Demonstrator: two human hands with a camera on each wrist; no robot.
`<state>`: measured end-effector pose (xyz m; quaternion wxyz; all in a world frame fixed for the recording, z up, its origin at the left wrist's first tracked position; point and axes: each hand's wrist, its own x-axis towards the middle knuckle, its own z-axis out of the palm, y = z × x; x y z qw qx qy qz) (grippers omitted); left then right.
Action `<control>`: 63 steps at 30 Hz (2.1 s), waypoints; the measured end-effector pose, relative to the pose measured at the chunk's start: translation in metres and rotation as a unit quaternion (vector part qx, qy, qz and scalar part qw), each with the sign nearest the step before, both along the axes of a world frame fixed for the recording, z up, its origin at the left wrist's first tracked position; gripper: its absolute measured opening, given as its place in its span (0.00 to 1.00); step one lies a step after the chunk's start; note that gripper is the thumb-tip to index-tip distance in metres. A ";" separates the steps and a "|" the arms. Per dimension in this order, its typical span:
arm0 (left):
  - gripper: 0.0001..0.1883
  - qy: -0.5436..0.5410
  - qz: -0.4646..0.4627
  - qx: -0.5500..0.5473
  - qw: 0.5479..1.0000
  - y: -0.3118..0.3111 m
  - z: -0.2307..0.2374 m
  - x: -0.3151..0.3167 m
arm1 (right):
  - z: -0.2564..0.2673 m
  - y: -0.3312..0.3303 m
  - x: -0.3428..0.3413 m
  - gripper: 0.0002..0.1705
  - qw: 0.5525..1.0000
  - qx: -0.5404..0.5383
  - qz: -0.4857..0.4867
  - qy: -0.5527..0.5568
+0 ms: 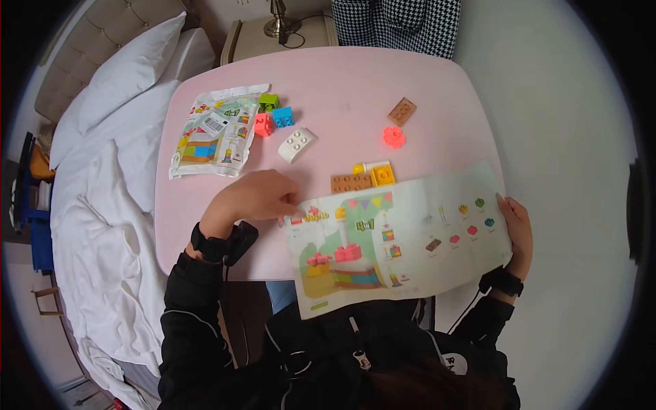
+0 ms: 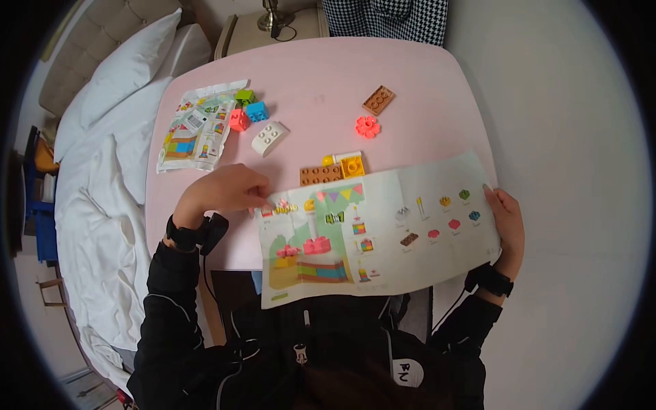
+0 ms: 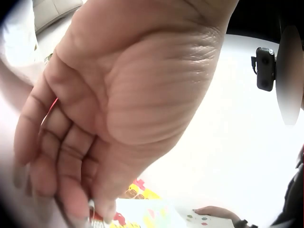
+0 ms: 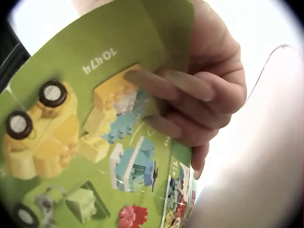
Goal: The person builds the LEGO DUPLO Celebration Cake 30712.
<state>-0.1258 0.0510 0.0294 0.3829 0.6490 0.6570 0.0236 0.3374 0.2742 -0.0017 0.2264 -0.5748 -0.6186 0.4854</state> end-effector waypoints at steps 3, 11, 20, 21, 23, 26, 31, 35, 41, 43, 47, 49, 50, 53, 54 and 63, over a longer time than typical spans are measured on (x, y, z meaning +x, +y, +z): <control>0.13 0.066 0.076 0.118 0.988 -0.008 -0.007 -0.011 | 0.001 0.001 -0.016 0.19 0.999 0.029 0.007 -0.015; 0.09 0.182 0.178 0.251 0.934 -0.004 -0.022 -0.017 | -0.041 0.015 -0.044 0.21 0.981 0.158 0.048 -0.098; 0.07 -0.251 0.248 0.341 0.871 -0.020 -0.015 -0.033 | -0.006 -0.015 -0.060 0.17 0.963 0.105 -0.077 0.235; 0.07 -0.387 0.296 0.338 0.805 -0.027 -0.019 -0.033 | 0.003 -0.021 -0.066 0.17 0.963 0.105 -0.073 0.238; 0.11 -0.559 0.335 0.355 0.670 -0.039 -0.013 -0.015 | 0.017 -0.031 -0.078 0.18 0.953 0.077 -0.062 0.288; 0.23 -0.491 0.296 0.332 0.749 -0.067 -0.029 -0.009 | 0.034 -0.042 -0.104 0.17 0.960 0.071 -0.033 0.271; 0.15 -0.350 0.443 0.204 0.800 -0.125 -0.043 -0.018 | 0.036 -0.019 -0.136 0.16 0.971 0.074 0.074 0.214; 0.11 -0.312 0.527 0.298 0.732 -0.169 -0.037 -0.047 | 0.045 0.008 -0.180 0.16 0.955 0.137 0.242 0.099; 0.13 -0.220 0.607 0.443 0.622 -0.284 -0.031 -0.112 | 0.099 -0.012 -0.270 0.17 0.834 -0.053 0.517 0.185; 0.14 -0.200 0.628 0.493 0.568 -0.322 -0.026 -0.124 | 0.092 -0.015 -0.318 0.18 0.734 -0.113 0.589 0.317; 0.15 -0.158 0.658 0.531 0.510 -0.374 -0.008 -0.135 | 0.080 -0.039 -0.427 0.21 0.784 0.035 0.579 0.221; 0.16 -0.166 0.661 0.489 0.544 -0.408 -0.015 -0.155 | 0.041 -0.021 -0.498 0.33 0.759 0.189 0.620 0.055; 0.16 -0.176 0.663 0.443 0.577 -0.419 -0.017 -0.162 | 0.030 -0.024 -0.515 0.33 0.758 0.189 0.621 0.058; 0.12 -0.171 0.691 0.359 0.603 -0.425 -0.010 -0.157 | 0.026 -0.047 -0.543 0.47 0.756 0.301 0.562 -0.148; 0.10 -0.155 0.710 0.284 0.626 -0.430 -0.012 -0.159 | 0.023 -0.054 -0.547 0.51 0.745 0.325 0.545 -0.208; 0.16 -0.094 0.696 0.176 0.690 -0.380 0.000 -0.167 | 0.004 -0.038 -0.570 0.32 0.736 0.289 0.566 -0.233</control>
